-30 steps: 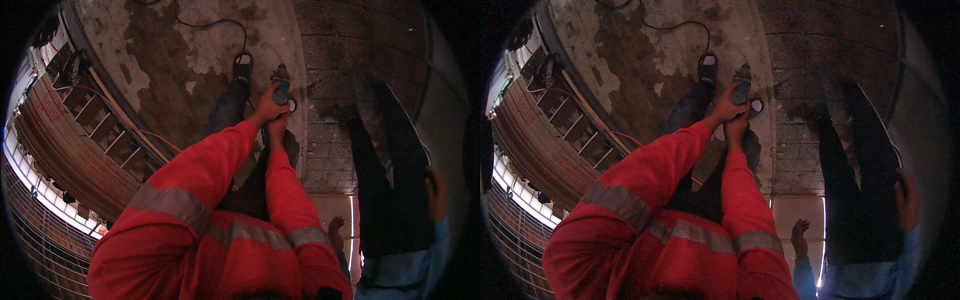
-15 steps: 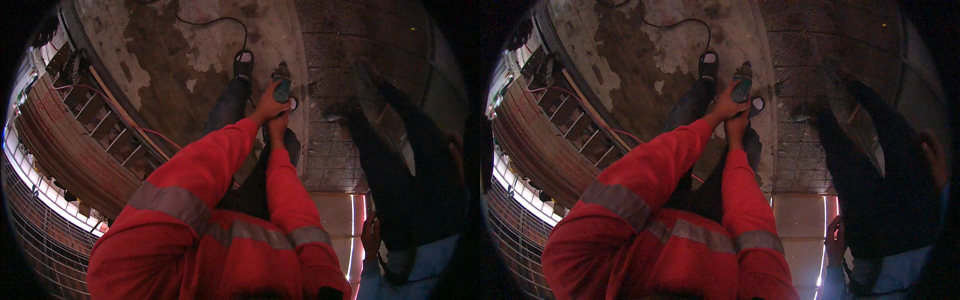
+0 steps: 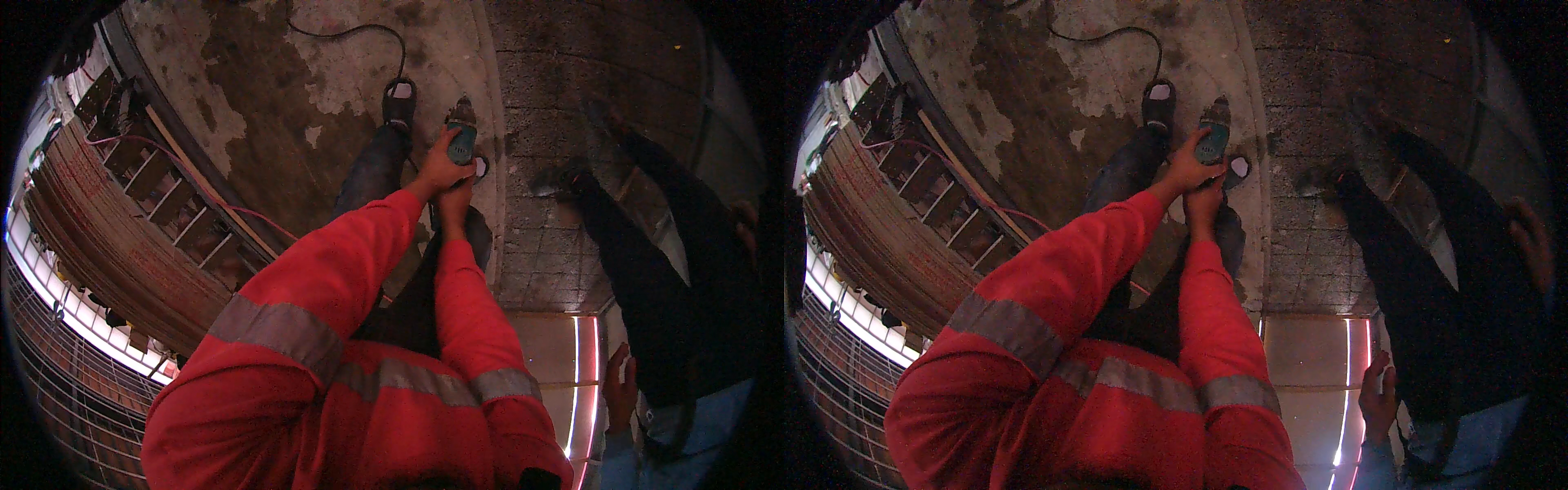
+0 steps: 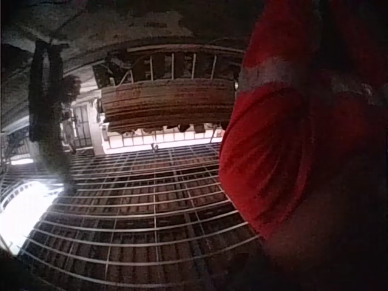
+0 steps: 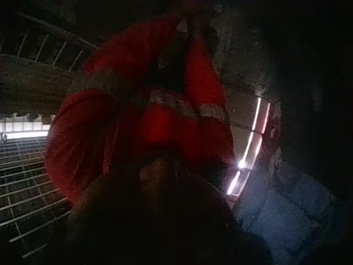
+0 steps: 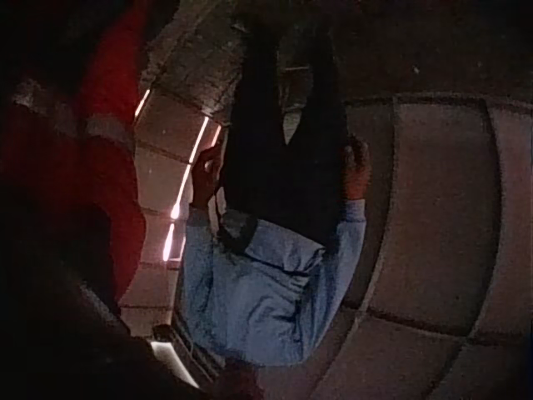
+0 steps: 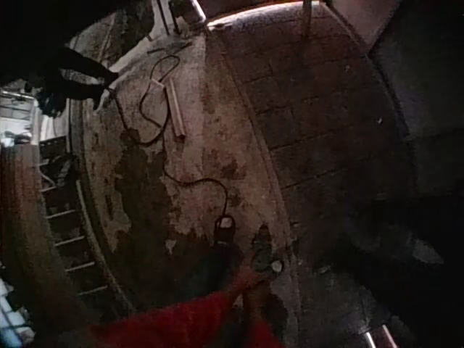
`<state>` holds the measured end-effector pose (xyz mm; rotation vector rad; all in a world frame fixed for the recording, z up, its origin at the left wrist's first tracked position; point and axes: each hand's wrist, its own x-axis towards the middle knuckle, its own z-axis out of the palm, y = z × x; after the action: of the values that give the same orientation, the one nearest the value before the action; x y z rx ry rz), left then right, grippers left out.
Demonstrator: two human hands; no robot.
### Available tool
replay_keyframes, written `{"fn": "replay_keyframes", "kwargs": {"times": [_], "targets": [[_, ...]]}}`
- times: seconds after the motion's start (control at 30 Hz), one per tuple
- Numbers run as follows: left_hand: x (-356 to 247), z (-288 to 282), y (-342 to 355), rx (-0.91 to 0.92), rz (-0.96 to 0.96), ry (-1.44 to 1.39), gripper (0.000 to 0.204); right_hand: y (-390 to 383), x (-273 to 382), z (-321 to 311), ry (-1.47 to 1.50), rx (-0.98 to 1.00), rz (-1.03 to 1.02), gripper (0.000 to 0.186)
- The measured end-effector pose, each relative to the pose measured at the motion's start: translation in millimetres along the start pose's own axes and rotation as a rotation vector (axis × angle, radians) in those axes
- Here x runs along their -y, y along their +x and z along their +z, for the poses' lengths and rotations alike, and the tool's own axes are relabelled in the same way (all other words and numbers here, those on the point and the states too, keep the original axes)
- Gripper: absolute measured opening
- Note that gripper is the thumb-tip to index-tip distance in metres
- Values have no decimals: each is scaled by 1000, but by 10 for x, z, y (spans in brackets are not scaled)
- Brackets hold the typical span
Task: The person uses a teal corded rotary hammer drill to drill into a concrete floor. They hold the tool with both hands, applying downward pressure as the drill bit penetrates the surface. The camera shakes significantly due to the tool's operation.
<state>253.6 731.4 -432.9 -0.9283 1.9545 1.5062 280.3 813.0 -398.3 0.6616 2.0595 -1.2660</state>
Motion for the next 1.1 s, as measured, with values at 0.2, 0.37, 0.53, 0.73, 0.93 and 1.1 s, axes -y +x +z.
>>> {"fn": "replay_keyframes", "kwargs": {"times": [0.2,0.37,0.53,0.73,0.93,1.1], "targets": [[-9,-22,7,-37,20,37,91,14,74,-2,-122,42,145,91],[-62,-45,2,-15,18,4,91,14,46,-9,-58,34,85,87],[-89,-22,-66,-8,-39,-12,97,-46,34,-53,-30,32,55,87],[3,17,-44,-28,-23,-27,96,-51,20,-36,-35,24,11,88],[-11,20,-2,-38,-29,0,96,0,60,-41,-39,41,63,88],[-22,17,-12,-22,-62,-8,97,-11,94,-57,0,45,84,88]]}}
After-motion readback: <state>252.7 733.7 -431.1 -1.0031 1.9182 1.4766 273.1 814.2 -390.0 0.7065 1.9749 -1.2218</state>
